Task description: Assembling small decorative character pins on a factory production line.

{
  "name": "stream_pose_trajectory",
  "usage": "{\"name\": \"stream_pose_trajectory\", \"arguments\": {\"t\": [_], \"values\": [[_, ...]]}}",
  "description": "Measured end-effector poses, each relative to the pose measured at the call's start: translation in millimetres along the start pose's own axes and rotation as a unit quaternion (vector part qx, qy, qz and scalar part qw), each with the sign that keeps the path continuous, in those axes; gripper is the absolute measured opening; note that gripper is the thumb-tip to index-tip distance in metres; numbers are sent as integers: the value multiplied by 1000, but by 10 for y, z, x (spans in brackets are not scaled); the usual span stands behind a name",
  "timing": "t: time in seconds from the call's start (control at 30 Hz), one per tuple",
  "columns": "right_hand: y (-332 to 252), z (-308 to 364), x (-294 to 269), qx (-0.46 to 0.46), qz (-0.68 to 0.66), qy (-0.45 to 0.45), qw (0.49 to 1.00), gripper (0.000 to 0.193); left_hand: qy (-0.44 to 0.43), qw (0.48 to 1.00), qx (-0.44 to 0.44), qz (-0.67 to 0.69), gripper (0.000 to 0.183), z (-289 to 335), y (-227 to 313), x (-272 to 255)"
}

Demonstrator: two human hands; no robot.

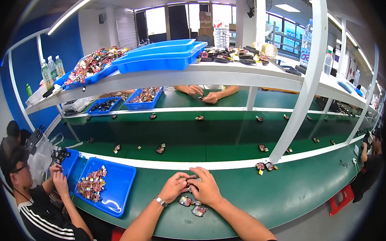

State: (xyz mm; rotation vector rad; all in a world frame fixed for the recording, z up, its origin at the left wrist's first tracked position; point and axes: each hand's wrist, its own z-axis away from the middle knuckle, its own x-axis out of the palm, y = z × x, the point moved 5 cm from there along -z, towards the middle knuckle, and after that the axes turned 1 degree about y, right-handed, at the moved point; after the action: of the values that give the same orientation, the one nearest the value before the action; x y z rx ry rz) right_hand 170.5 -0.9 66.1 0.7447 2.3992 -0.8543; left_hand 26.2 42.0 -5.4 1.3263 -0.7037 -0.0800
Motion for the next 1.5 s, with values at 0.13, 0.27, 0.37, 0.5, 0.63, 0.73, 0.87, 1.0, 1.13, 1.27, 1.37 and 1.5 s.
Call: {"name": "stream_pose_trajectory", "arguments": {"t": [0.13,0.27,0.37,0.5,0.63,0.73,0.87,1.0,1.13,1.27,1.37,1.5], "values": [[45,49,55,8,-32,15,999,19,1,1000,10,-3,21,8,7,29],[81,28,90,13,-72,6,997,20,8,1000,21,-12,21,12,-17,-6],[113,8,37,8,-36,-2,999,19,16,1000,17,-19,22,-3,-3,32],[146,-14,20,-31,-11,-5,999,20,24,999,10,-26,23,0,20,37],[77,-27,-7,-63,25,-17,998,21,36,999,6,-36,24,-8,7,14],[36,-27,-9,-78,32,-31,996,22,37,999,9,-38,23,-1,-3,-10],[62,-7,-24,-68,24,-32,997,21,24,999,15,-31,24,-20,-5,29],[103,-11,-34,-10,-19,-7,1000,18,32,999,10,-38,22,1,5,10],[193,48,9,-7,-19,-41,999,19,40,998,4,-48,21,-5,7,45],[118,26,12,-20,-19,-25,999,18,36,998,5,-44,20,-5,10,25],[58,9,-21,-28,-15,-18,999,18,26,999,8,-35,20,1,-1,12],[50,29,-8,-41,9,0,999,19,21,1000,3,-21,21,-1,-2,20]]}}
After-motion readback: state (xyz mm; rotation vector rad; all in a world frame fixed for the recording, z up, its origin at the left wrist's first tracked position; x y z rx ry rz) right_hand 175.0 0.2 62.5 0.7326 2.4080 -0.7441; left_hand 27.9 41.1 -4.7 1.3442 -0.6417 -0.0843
